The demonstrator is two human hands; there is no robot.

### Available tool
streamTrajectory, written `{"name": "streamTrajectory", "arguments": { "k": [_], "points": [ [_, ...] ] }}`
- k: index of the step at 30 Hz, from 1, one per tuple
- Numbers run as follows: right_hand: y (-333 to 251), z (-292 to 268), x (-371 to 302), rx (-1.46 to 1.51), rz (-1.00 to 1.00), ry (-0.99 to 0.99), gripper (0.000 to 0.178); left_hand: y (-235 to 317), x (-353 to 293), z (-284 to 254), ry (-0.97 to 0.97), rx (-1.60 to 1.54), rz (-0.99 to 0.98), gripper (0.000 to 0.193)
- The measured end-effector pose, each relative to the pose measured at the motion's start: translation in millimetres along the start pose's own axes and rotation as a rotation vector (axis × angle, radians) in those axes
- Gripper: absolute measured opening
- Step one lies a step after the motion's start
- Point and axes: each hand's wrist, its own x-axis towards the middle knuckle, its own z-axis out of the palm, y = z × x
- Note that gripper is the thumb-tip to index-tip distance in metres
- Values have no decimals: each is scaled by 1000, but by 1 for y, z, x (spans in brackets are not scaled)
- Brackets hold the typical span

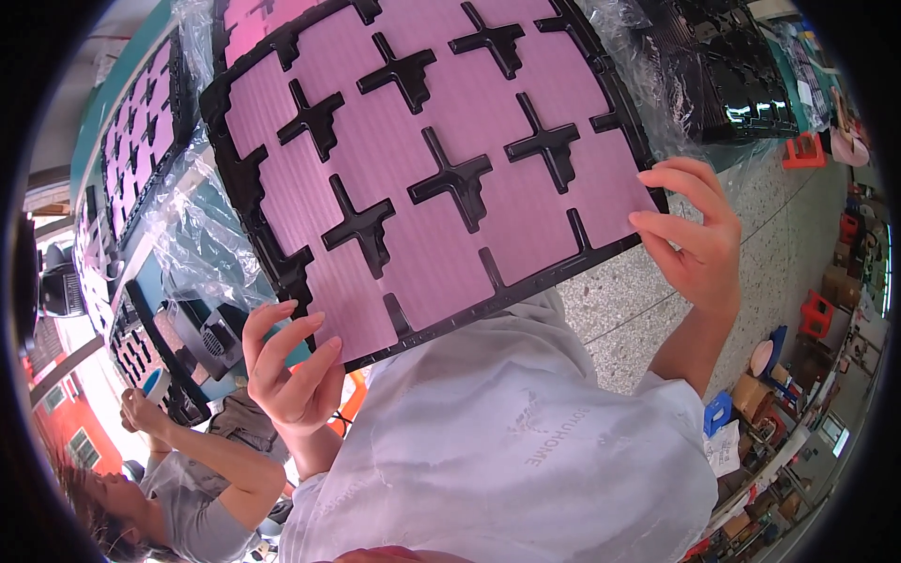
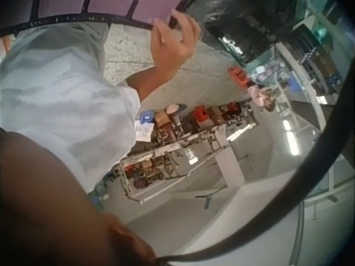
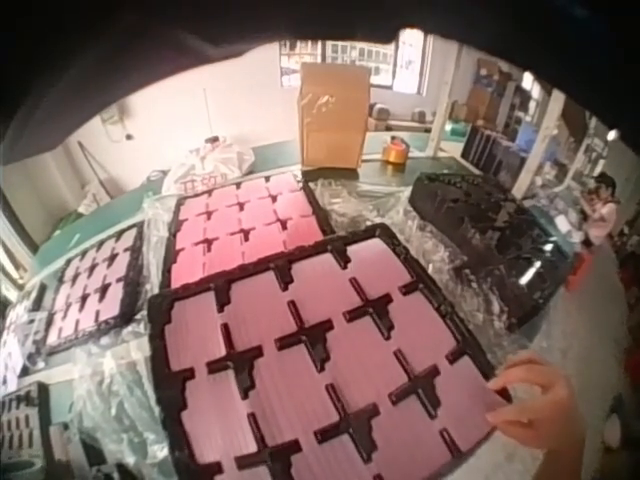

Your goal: The person places pink foam inserts into black plastic trays by hand.

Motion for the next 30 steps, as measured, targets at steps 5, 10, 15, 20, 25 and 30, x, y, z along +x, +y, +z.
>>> {"name": "streamTrajectory", "arguments": {
  "k": [5, 10, 15, 20, 25, 30],
  "points": [
    [-2, 0, 0, -13, 16, -9, 29, -2, 0, 3, -4, -1, -7, 33],
    [0, 1, -1, -15, 16, -15, 29, -2, 0, 3, -10, 8, -4, 34],
    [1, 2, -3, -10, 17, -17, 28, -3, 0, 5, -7, -7, -10, 33],
    [1, 2, -3, -25, 18, -26, 28, -2, -1, 5, -17, -15, -21, 32],
    [1, 3, -2, -28, 18, -29, 27, -3, 0, 6, -25, -16, -25, 32],
    [1, 3, -2, -20, 18, -33, 27, -3, -1, 6, -20, -17, -18, 31]
  ]
}}
